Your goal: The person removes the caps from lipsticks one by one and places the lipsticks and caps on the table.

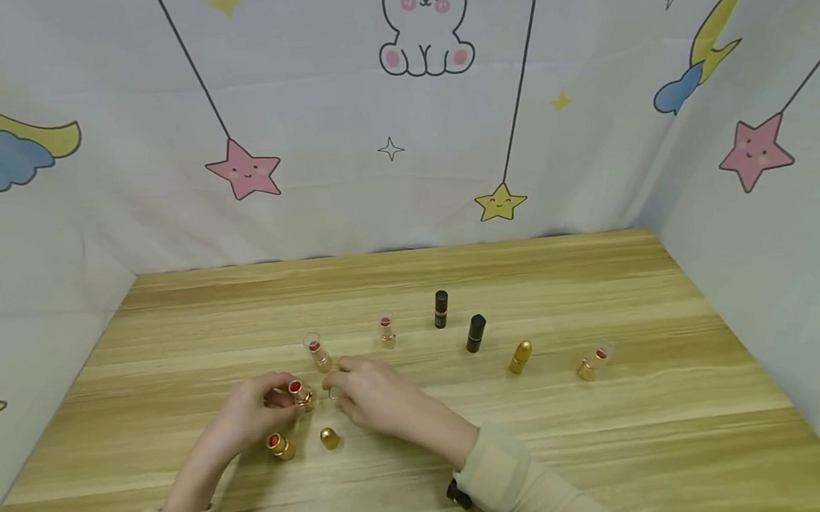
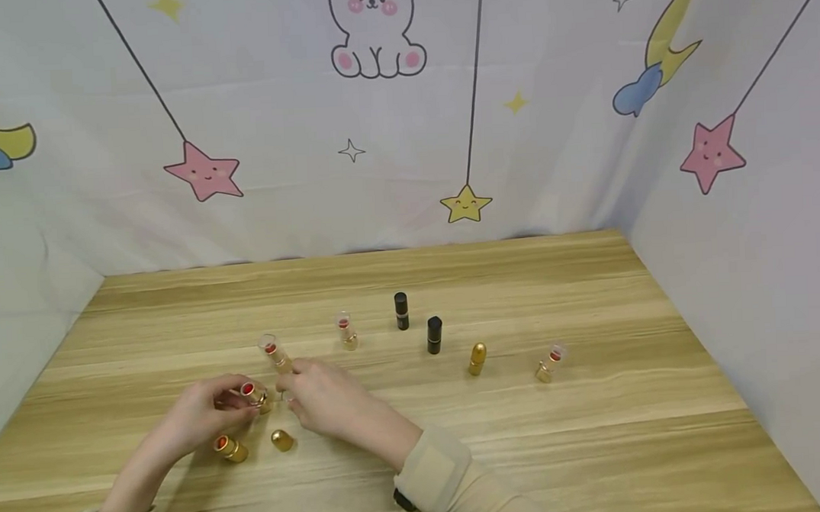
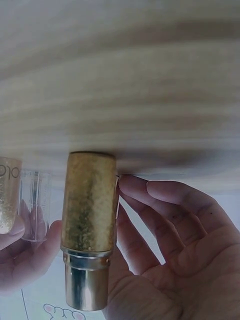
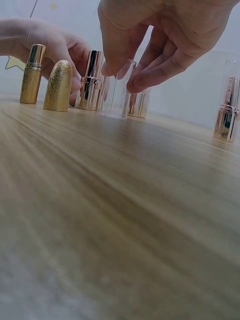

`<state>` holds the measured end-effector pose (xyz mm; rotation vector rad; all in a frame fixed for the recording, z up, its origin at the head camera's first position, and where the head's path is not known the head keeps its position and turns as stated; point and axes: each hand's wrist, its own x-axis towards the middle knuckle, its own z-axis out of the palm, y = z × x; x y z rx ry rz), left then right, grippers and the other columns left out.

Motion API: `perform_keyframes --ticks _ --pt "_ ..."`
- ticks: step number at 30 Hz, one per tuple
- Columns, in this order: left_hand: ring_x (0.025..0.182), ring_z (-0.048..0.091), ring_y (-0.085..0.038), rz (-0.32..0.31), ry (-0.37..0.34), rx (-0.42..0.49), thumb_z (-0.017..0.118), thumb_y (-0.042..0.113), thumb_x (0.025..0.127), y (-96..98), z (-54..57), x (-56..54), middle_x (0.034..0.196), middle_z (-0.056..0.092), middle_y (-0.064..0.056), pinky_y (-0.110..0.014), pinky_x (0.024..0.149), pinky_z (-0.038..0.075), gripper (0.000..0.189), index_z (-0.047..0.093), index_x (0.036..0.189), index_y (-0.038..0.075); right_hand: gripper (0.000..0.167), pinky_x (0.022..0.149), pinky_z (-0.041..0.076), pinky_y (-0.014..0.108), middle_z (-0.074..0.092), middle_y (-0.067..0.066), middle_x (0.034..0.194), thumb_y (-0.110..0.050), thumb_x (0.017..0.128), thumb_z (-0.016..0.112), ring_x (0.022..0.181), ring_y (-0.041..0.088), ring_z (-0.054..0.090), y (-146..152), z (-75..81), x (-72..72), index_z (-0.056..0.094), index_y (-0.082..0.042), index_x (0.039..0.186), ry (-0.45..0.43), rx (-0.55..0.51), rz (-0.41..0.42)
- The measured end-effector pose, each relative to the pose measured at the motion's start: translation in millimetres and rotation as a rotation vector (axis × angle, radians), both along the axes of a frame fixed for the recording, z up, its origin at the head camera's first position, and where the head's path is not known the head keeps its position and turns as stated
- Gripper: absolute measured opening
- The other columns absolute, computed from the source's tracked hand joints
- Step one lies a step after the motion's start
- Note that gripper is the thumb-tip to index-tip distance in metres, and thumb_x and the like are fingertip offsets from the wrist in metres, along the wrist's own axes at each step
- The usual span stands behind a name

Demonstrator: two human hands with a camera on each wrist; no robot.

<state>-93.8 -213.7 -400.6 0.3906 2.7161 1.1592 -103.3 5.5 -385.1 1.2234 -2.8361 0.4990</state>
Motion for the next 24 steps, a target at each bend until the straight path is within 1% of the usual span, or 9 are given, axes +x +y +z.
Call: perform_keyframes --ticks 9,16,21,24 --pt "0.078 0.062 -0.012 -0.016 -0.019 0.000 0.075 0.008 0.078 -0.8 0.7 -0.3 0.091 0.068 -0.008 -0.021 0.064 0.050 0.026 0.067 0.103 0.002 0.027 0.068 0.045 0.010 0.065 -0.001 0.102 -0.018 0.090 0.066 0.080 0.003 0.058 -1.2 1.9 -1.1 0.067 -0.013 0.116 -0.028 0.005 0.007" --pt "0.079 0.062 -0.013 -0.024 -0.022 0.004 0.074 0.007 0.079 -1.2 0.7 0.7 0.093 0.067 -0.009 -0.021 0.064 0.050 0.026 0.067 0.104 0.002 0.029 0.072 0.048 0.012 0.065 -0.001 0.105 -0.019 0.090 0.066 0.084 0.005 0.060 -1.5 3.2 -0.4 0.065 -0.013 0.118 -0.022 0.026 0.005" --pt "0.080 0.062 -0.014 -0.026 -0.035 0.007 0.074 0.007 0.079 -1.1 1.5 1.2 0.095 0.068 -0.009 -0.022 0.064 0.050 0.029 0.067 0.106 0.003 0.032 0.074 0.049 0.014 0.065 0.000 0.106 -0.023 0.091 0.065 0.085 0.006 0.060 -1.7 3.0 -0.1 0.064 -0.012 0.121 -0.018 0.034 0.001" --pt "0.079 0.062 -0.013 -0.031 -0.029 0.010 0.074 0.006 0.078 -1.4 1.6 1.1 0.094 0.068 -0.009 -0.022 0.064 0.050 0.030 0.067 0.107 0.004 0.034 0.075 0.049 0.015 0.065 0.000 0.105 -0.027 0.092 0.063 0.085 0.006 0.060 -1.7 3.3 0.3 0.063 -0.011 0.122 -0.003 0.032 0.001"
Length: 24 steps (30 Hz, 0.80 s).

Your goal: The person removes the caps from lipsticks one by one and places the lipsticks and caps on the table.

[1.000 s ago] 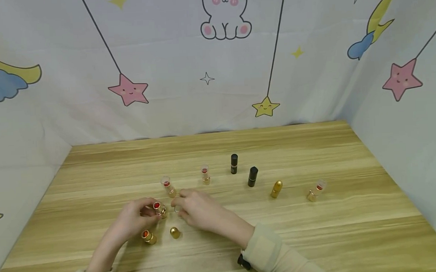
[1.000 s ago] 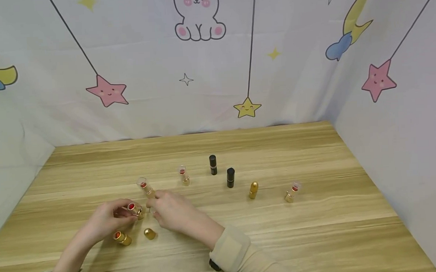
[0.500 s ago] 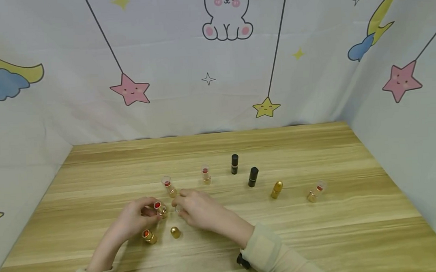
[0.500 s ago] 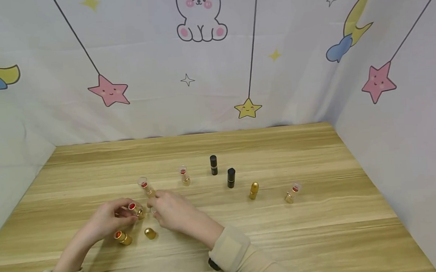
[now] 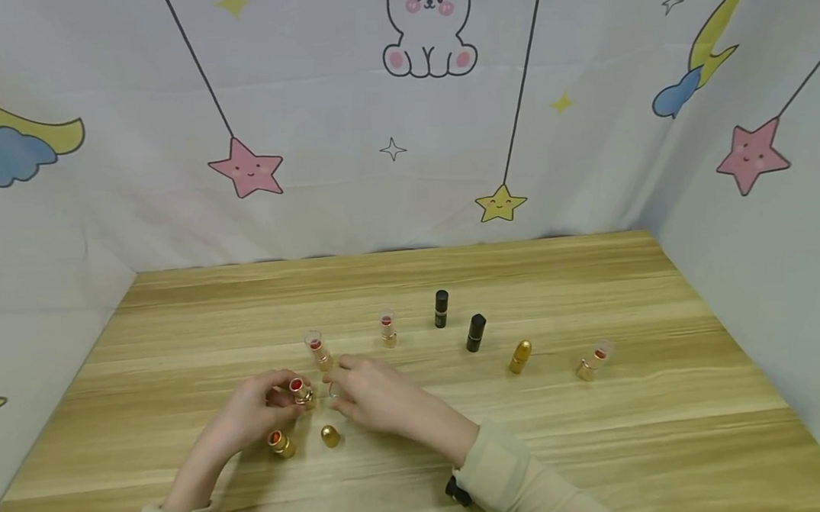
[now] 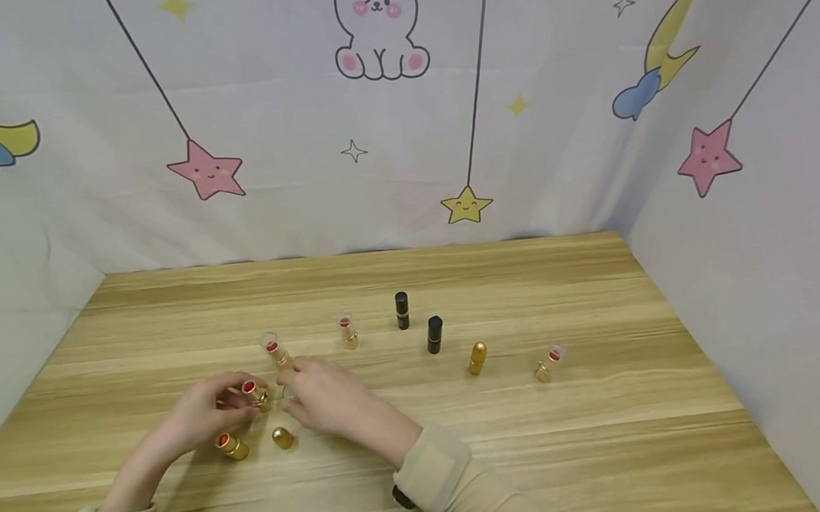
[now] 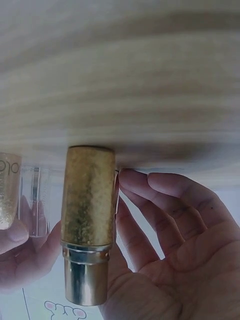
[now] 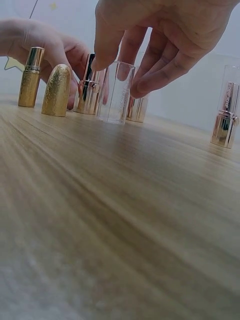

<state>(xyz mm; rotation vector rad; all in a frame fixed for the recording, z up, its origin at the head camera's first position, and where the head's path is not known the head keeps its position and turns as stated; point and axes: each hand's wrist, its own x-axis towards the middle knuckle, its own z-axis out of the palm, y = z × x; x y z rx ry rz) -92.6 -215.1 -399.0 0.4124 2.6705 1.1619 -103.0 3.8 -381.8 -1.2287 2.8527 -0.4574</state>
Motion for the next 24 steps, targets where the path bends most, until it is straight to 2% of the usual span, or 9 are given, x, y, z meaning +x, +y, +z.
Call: perform_keyframes --ticks 9,16,24 --pt "0.081 0.064 -0.014 -0.046 0.011 0.026 0.074 0.007 0.079 -5.5 4.0 2.5 0.099 0.069 -0.012 -0.022 0.066 0.051 0.033 0.065 0.111 0.001 0.036 0.068 0.044 0.013 0.062 -0.003 0.099 -0.031 0.094 0.061 0.079 0.004 0.052 0.3 6.0 0.8 0.062 -0.013 0.124 0.054 -0.029 -0.027" --pt "0.084 0.063 -0.015 -0.027 0.004 -0.004 0.072 0.007 0.079 -10.0 9.3 4.6 0.103 0.070 -0.012 -0.023 0.069 0.050 0.036 0.065 0.114 0.002 0.029 0.071 0.045 0.016 0.064 -0.005 0.098 -0.030 0.093 0.061 0.081 0.005 0.054 0.7 11.3 -0.1 0.066 -0.016 0.119 0.154 -0.047 -0.037" --pt "0.086 0.064 -0.017 -0.040 0.048 -0.029 0.065 0.001 0.082 -12.8 10.0 5.3 0.104 0.070 -0.012 -0.025 0.072 0.051 0.030 0.066 0.111 0.003 0.025 0.065 0.041 0.014 0.063 -0.007 0.094 -0.030 0.093 0.061 0.076 0.005 0.051 2.0 15.0 -0.5 0.069 -0.016 0.113 0.203 -0.083 -0.048"
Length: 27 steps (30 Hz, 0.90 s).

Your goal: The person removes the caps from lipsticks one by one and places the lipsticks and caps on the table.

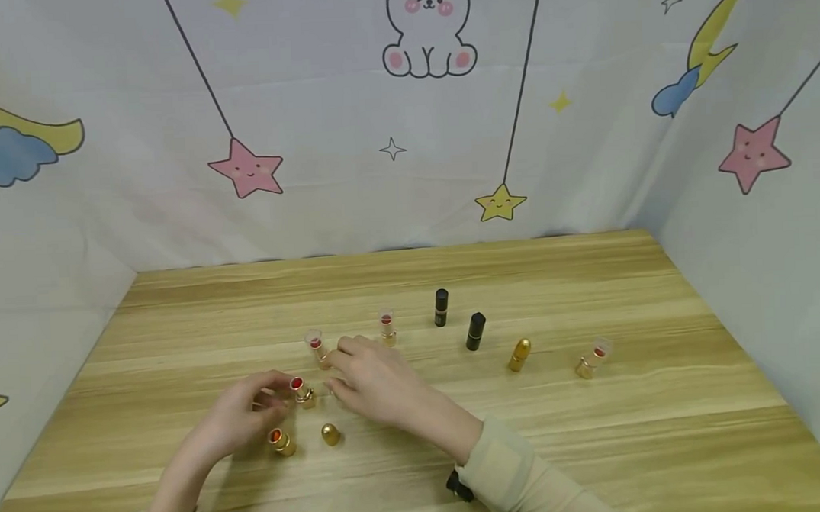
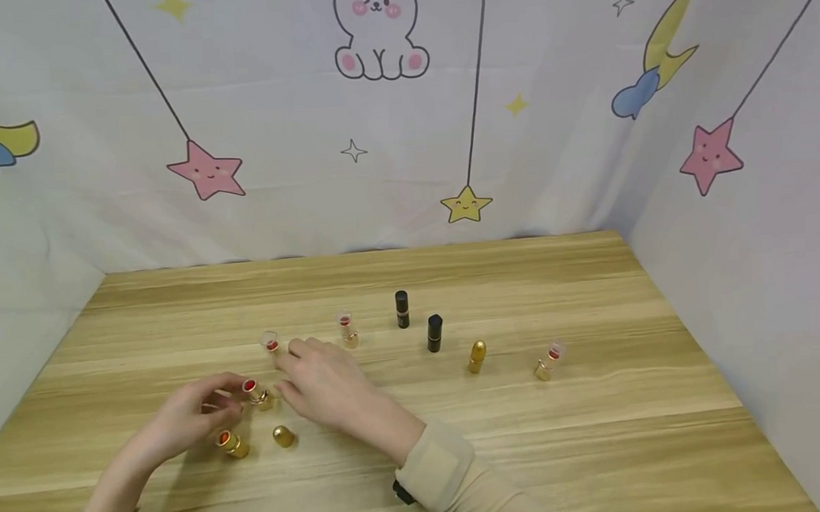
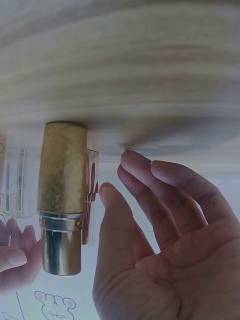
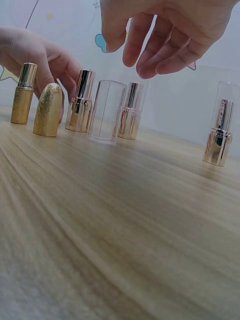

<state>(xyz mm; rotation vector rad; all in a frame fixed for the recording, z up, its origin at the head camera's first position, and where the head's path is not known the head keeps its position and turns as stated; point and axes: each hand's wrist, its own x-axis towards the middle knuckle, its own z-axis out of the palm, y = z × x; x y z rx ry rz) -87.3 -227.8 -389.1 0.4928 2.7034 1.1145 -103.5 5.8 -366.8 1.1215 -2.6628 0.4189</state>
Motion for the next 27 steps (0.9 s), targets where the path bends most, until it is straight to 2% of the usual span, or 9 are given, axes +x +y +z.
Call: perform_keyframes --ticks 8,14,21,27 --pt "0.087 0.067 -0.024 0.061 0.053 -0.024 0.063 -0.003 0.085 -1.8 -1.2 -0.1 0.100 0.071 -0.012 -0.037 0.075 0.054 0.028 0.066 0.112 0.004 0.023 0.066 0.043 0.014 0.064 -0.007 0.094 -0.029 0.093 0.062 0.075 0.004 0.053 -0.4 3.3 -1.6 0.069 -0.016 0.111 0.002 -0.041 -0.002" --pt "0.088 0.067 -0.024 0.092 0.059 -0.002 0.065 0.003 0.087 -2.2 0.3 -2.4 0.103 0.070 -0.013 -0.034 0.074 0.052 0.028 0.065 0.115 0.004 0.023 0.073 0.047 0.016 0.066 -0.004 0.098 -0.028 0.092 0.064 0.082 0.006 0.057 -0.1 8.0 -3.7 0.069 -0.015 0.110 -0.008 -0.059 -0.015" --pt "0.097 0.068 -0.033 0.062 0.020 0.075 0.064 0.009 0.090 -3.8 0.1 -9.3 0.112 0.067 -0.020 -0.039 0.079 0.056 0.033 0.060 0.121 0.000 0.023 0.081 0.050 0.019 0.066 -0.005 0.103 -0.030 0.093 0.061 0.094 0.009 0.060 0.0 14.7 -7.7 0.068 -0.016 0.110 -0.011 -0.071 -0.037" --pt "0.102 0.068 -0.031 0.048 0.022 0.094 0.065 0.013 0.090 -5.0 -2.3 -15.3 0.119 0.065 -0.019 -0.029 0.081 0.055 0.033 0.061 0.122 0.003 0.027 0.084 0.051 0.022 0.064 -0.006 0.110 -0.030 0.092 0.063 0.103 0.011 0.060 -0.7 15.5 -11.6 0.066 -0.017 0.115 -0.037 -0.070 -0.066"
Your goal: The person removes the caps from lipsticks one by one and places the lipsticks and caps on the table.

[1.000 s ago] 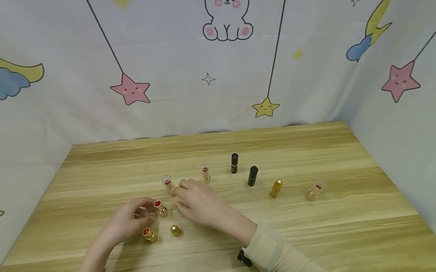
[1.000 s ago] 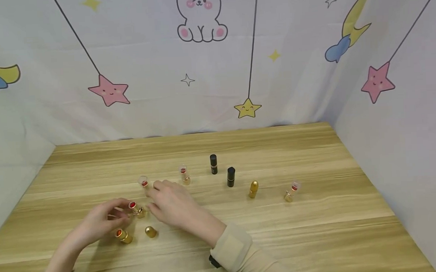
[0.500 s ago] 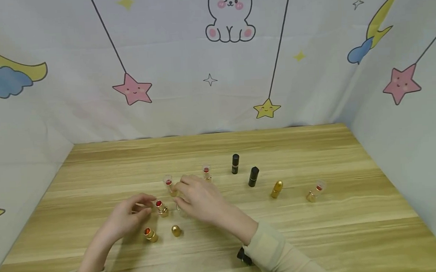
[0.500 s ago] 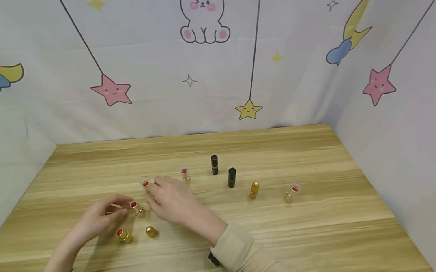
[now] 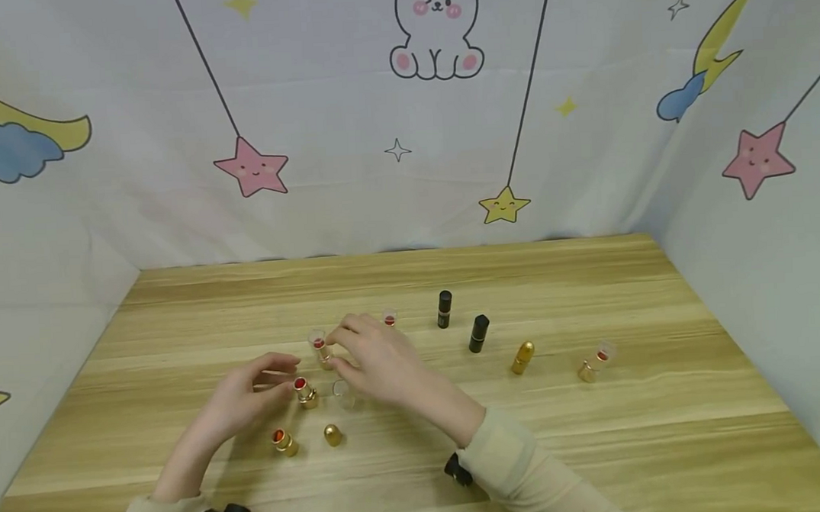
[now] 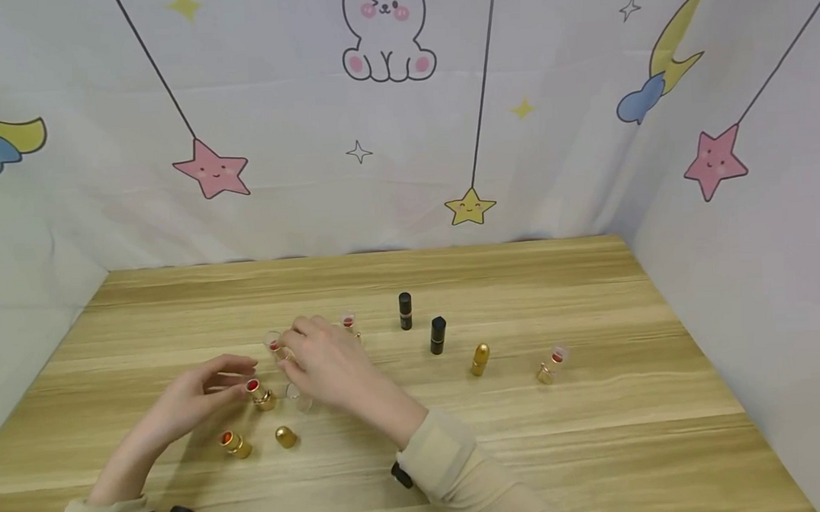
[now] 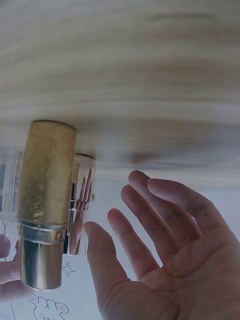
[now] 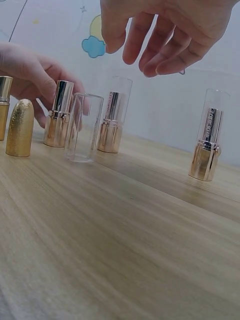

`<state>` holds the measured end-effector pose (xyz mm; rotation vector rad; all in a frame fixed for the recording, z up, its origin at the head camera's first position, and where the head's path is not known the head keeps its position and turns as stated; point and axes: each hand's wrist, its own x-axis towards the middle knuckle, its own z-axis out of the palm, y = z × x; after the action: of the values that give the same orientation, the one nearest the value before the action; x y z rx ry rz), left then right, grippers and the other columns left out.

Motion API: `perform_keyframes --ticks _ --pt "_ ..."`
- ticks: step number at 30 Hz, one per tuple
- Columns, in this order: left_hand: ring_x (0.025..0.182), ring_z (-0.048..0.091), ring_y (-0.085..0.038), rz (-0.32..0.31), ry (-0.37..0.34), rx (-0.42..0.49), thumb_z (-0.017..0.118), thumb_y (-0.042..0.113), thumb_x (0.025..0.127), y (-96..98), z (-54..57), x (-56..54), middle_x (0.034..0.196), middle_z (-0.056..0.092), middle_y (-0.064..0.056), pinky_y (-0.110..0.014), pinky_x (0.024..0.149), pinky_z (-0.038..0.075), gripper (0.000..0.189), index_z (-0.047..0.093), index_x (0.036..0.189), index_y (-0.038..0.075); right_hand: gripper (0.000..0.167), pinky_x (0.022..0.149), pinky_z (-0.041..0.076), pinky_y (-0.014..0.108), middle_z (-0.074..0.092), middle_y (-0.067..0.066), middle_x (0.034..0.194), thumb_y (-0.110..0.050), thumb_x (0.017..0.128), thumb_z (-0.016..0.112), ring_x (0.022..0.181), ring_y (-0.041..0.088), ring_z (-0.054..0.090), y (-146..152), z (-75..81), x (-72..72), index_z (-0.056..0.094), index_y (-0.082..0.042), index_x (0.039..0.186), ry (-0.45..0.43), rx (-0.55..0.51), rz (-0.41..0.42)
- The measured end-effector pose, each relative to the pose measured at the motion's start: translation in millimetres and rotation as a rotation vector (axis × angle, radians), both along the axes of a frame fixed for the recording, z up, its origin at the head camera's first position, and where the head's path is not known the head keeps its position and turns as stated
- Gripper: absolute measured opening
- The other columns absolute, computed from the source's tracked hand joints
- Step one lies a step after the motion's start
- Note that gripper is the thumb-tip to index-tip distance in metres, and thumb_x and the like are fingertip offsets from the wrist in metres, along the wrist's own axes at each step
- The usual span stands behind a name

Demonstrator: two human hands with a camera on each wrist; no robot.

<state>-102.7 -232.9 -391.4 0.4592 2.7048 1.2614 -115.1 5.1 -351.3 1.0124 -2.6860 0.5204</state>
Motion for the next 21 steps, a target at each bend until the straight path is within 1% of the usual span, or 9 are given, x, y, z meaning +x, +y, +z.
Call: perform_keyframes --ticks 4,7,12,16,21 --pt "0.104 0.067 -0.033 -0.029 -0.003 0.018 0.063 0.010 0.092 -1.1 -0.6 -4.8 0.119 0.065 -0.020 -0.023 0.082 0.052 0.033 0.059 0.123 0.001 0.028 0.085 0.051 0.022 0.063 -0.006 0.113 -0.031 0.093 0.062 0.107 0.010 0.059 -1.5 0.1 -2.4 0.065 -0.019 0.119 -0.025 0.011 -0.001" --pt "0.106 0.066 -0.034 -0.041 -0.009 0.021 0.061 0.009 0.092 -2.3 -1.3 -8.6 0.120 0.065 -0.021 -0.022 0.082 0.051 0.033 0.059 0.124 0.000 0.029 0.084 0.051 0.022 0.062 -0.007 0.114 -0.032 0.093 0.062 0.107 0.010 0.058 -3.1 0.8 -3.6 0.064 -0.020 0.119 -0.040 0.017 0.002" --pt "0.105 0.066 -0.035 -0.059 -0.007 0.015 0.060 0.008 0.092 -3.9 -3.7 -16.0 0.117 0.066 -0.021 -0.023 0.083 0.051 0.032 0.059 0.123 0.000 0.027 0.080 0.050 0.020 0.061 -0.007 0.114 -0.032 0.094 0.061 0.105 0.009 0.057 -6.0 0.9 -6.7 0.064 -0.021 0.118 -0.060 0.021 0.003" --pt "0.103 0.067 -0.034 -0.081 0.007 -0.002 0.062 0.009 0.092 -4.4 -5.3 -21.8 0.116 0.067 -0.020 -0.026 0.082 0.052 0.032 0.060 0.123 0.002 0.026 0.077 0.048 0.019 0.061 -0.008 0.114 -0.033 0.094 0.061 0.103 0.009 0.056 -8.5 -0.7 -10.7 0.064 -0.023 0.118 -0.072 0.030 0.006" --pt "0.101 0.068 -0.031 -0.113 0.001 -0.003 0.064 0.012 0.091 -4.3 -6.6 -28.0 0.115 0.068 -0.018 -0.027 0.081 0.053 0.033 0.061 0.123 0.006 0.029 0.079 0.049 0.019 0.060 -0.007 0.117 -0.033 0.094 0.061 0.104 0.009 0.056 -12.5 -0.9 -14.0 0.063 -0.021 0.120 -0.080 0.056 0.014"
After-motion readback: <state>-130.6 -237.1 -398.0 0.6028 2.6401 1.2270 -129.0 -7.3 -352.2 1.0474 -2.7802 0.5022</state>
